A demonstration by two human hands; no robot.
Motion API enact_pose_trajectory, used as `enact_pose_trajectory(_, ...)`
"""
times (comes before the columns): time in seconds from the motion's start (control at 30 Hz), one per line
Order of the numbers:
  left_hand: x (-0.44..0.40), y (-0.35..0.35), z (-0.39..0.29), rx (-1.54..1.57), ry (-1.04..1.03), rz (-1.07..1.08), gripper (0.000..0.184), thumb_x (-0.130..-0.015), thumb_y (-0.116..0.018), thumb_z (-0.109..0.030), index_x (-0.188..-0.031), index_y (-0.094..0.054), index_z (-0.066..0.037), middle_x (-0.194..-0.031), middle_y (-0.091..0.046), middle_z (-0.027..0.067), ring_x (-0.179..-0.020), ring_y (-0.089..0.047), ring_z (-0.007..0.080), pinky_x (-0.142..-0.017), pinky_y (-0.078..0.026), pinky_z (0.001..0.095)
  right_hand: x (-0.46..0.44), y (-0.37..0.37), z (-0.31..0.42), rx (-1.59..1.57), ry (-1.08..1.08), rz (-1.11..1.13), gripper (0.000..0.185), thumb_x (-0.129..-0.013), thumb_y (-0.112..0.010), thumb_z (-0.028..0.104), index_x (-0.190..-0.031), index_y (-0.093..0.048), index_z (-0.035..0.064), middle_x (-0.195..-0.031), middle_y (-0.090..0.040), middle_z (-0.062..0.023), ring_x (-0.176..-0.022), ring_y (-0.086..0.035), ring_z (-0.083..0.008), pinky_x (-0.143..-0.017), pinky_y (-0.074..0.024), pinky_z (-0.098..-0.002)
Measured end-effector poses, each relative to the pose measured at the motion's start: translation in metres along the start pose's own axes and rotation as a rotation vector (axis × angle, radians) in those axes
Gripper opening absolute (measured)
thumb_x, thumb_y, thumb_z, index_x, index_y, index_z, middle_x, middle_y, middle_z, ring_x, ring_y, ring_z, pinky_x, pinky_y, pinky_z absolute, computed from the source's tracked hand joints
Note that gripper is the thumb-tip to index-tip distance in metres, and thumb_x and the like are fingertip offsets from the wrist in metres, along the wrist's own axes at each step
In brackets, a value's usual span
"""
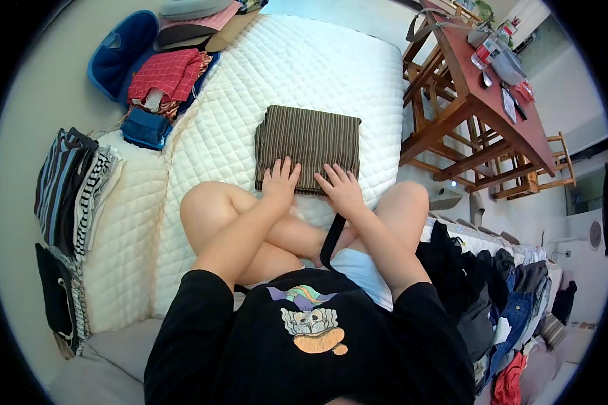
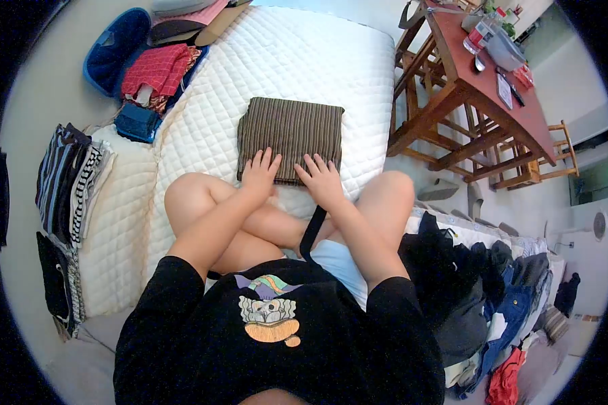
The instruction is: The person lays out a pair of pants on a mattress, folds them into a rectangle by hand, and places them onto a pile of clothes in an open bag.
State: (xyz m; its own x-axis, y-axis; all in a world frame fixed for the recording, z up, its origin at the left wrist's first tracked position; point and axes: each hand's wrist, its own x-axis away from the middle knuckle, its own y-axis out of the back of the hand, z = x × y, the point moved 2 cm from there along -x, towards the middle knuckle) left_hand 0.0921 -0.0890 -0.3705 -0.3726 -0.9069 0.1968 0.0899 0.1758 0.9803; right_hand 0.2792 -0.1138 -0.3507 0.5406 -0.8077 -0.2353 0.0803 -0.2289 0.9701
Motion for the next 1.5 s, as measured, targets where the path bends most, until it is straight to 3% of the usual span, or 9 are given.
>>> enact_pose_trajectory(0.3,0.006,0.097,0.03,0.309,-0.09,-0.327,0.018,-0.077,-0.053,-0.008,-0.095,-0.056,-0.01,-0.1,-0.059,0.0119,-0.088,-0.061,0.0332,-0.068,-0.047,0.0456,-0.04,0.102,-0.043,-0.291,-0.113,0.002,0.033,-0.077,-0.062,0.013,-0.109,-0.054,0.01,-0.103,-0.059,-0.012,-0.091,-0.061,-0.0309,-0.071,-0.0502,-0.0411)
enact_pose_trajectory(0.5,0.012,0.209,0.083,0.926,-0.172,-0.278,0.024,-0.076,-0.062,-0.011,-0.1,-0.061,-0.007,-0.083,-0.065,0.0097,-0.077,-0.063,0.0235,-0.069,-0.048,0.0342,-0.083,0.214,-0.077,-0.544,-0.195,0.11,0.033,-0.085,-0.059,0.014,-0.115,-0.052,0.0014,-0.094,-0.063,-0.0174,-0.087,-0.062,-0.0288,-0.076,-0.0475,-0.0359)
enact_pose_trajectory(0.57,0.009,0.214,0.093,1.158,-0.262,-0.218,0.025,-0.077,-0.068,-0.01,-0.1,-0.063,0.0,-0.08,-0.065,0.0045,-0.073,-0.059,0.0117,-0.067,-0.048,0.0269,-0.096,0.206,-0.097,-0.701,-0.182,0.238,0.032,-0.085,-0.062,0.017,-0.11,-0.058,-0.0008,-0.093,-0.065,-0.0151,-0.084,-0.062,-0.0233,-0.076,-0.0474,-0.0342)
enact_pose_trajectory(0.77,-0.034,0.132,0.125,1.361,0.107,-0.051,0.019,-0.082,-0.07,-0.016,-0.095,-0.066,-0.003,-0.082,-0.066,0.0019,-0.072,-0.058,0.0079,-0.065,-0.046,0.0233,-0.12,0.117,-0.126,-0.812,-0.4,0.421,0.032,-0.083,-0.068,0.025,-0.103,-0.067,0.0008,-0.086,-0.068,-0.0091,-0.076,-0.061,-0.0158,-0.072,-0.0482,-0.0304)
enact_pose_trajectory(0.97,-0.081,0.068,0.139,1.168,0.194,-0.398,0.024,-0.082,-0.067,-0.019,-0.096,-0.064,0.0,-0.076,-0.066,0.0068,-0.07,-0.061,0.0154,-0.066,-0.048,0.0273,-0.151,0.048,-0.144,-0.619,-0.515,0.188,0.022,-0.079,-0.069,0.027,-0.09,-0.071,0.0082,-0.084,-0.069,-0.0112,-0.077,-0.064,-0.0245,-0.071,-0.0491,-0.0352)
enact_pose_trajectory(1.1,-0.111,0.031,0.16,1.365,0.322,-0.634,0.031,-0.084,-0.06,-0.013,-0.113,-0.056,0.001,-0.105,-0.063,0.014,-0.094,-0.061,0.0237,-0.082,-0.046,0.0337,-0.159,0.029,-0.141,-0.403,-0.587,-0.217,0.028,-0.08,-0.067,0.023,-0.102,-0.064,0.0058,-0.104,-0.064,-0.0138,-0.094,-0.06,-0.0291,-0.081,-0.0464,-0.0378)
enact_pose_trajectory(1.2,-0.077,0.075,0.115,0.589,0.179,-0.951,0.036,-0.082,-0.058,-0.008,-0.117,-0.052,0.001,-0.122,-0.054,0.0178,-0.11,-0.053,0.0326,-0.094,-0.041,0.0407,-0.159,0.03,-0.096,-0.298,-0.404,-0.474,0.041,-0.079,-0.067,0.02,-0.114,-0.056,0.0001,-0.117,-0.057,-0.0192,-0.108,-0.052,-0.0362,-0.093,-0.0389,-0.0447)
enact_pose_trajectory(1.37,-0.072,0.038,0.029,0.349,-0.151,-0.319,0.066,-0.09,-0.043,-0.033,-0.146,-0.021,-0.008,-0.152,-0.018,0.0147,-0.142,-0.009,0.0326,-0.113,-0.007,0.0533,-0.146,-0.004,0.01,-0.698,-0.141,-0.268,0.054,-0.086,-0.054,0.032,-0.135,-0.044,0.011,-0.142,-0.038,-0.0169,-0.133,-0.032,-0.0357,-0.11,-0.022,-0.0494)
enact_pose_trajectory(1.5,-0.079,0.005,0.041,0.112,-0.027,-0.326,0.061,-0.09,-0.037,-0.044,-0.146,-0.027,-0.021,-0.153,-0.02,0.003,-0.142,-0.009,0.0305,-0.104,0.0,0.0687,-0.133,-0.042,0.004,-0.356,-0.127,-0.107,0.059,-0.085,-0.054,0.042,-0.135,-0.045,0.0136,-0.144,-0.037,-0.0135,-0.136,-0.028,-0.0313,-0.111,-0.0186,-0.0494)
